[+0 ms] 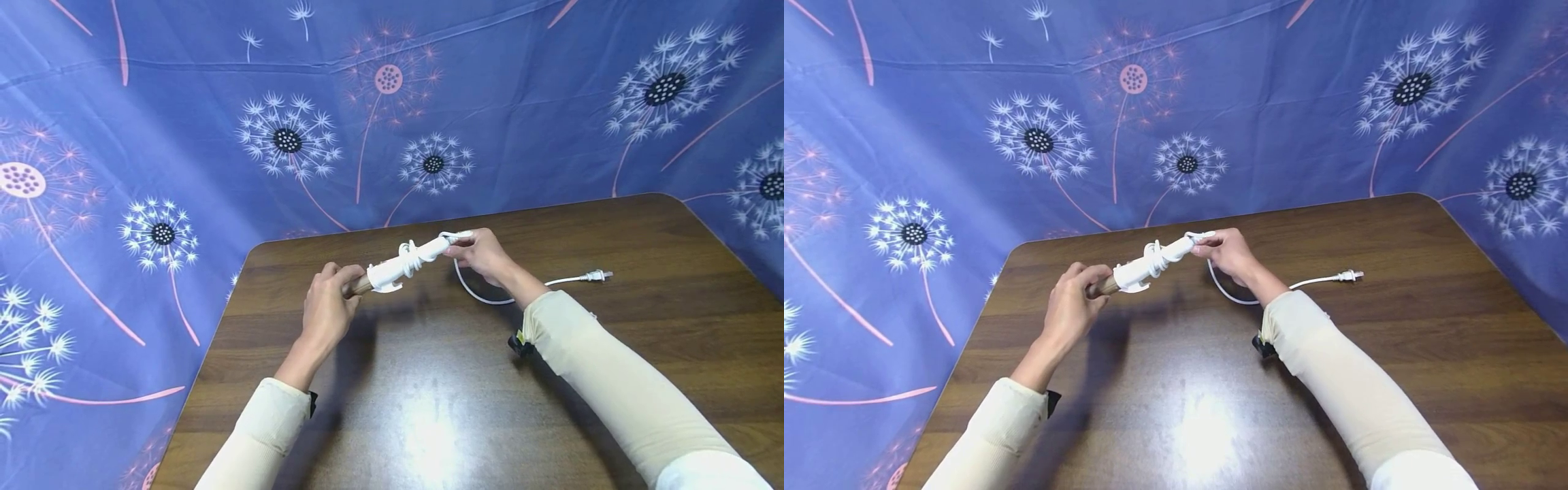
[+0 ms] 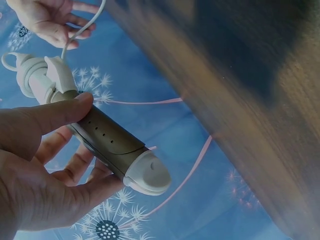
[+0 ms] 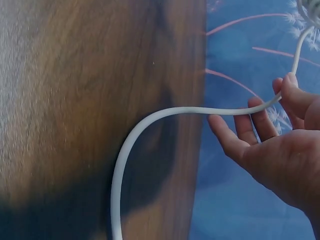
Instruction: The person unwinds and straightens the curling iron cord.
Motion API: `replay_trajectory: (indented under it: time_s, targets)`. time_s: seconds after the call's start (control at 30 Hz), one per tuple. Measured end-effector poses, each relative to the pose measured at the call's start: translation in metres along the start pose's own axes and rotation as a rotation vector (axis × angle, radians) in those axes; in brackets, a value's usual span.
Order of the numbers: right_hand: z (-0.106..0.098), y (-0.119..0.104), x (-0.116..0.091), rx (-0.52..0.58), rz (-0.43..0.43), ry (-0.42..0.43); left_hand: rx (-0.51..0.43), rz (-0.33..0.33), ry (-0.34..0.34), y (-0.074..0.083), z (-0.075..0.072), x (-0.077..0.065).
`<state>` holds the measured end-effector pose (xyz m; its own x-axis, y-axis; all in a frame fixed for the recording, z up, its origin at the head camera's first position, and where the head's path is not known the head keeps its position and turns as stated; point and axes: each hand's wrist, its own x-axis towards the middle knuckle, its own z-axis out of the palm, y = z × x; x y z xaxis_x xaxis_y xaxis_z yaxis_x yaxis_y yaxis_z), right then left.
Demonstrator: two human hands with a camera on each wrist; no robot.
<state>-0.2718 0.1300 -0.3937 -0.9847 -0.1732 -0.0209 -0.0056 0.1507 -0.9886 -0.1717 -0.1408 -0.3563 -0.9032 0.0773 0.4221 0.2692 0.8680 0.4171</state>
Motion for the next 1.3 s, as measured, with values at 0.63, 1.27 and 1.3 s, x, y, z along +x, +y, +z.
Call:
replay_trajectory:
  time_s: [0.63, 1.27, 1.3]
  targets:
    - [-0.021, -0.008, -0.004, 0.058, -0.244, 0.217, 0.078, -0.066, -0.079, -0.014, 0.007, -0.008]
    - [-0.044, -0.008, -0.013, 0.451, -0.208, -0.056, 0.087, -0.144, -0.035, -0.025, 0.007, -0.005]
    - [-0.045, -0.008, -0.013, 0.462, -0.202, -0.076, 0.087, -0.146, -0.037, -0.025, 0.007, -0.005]
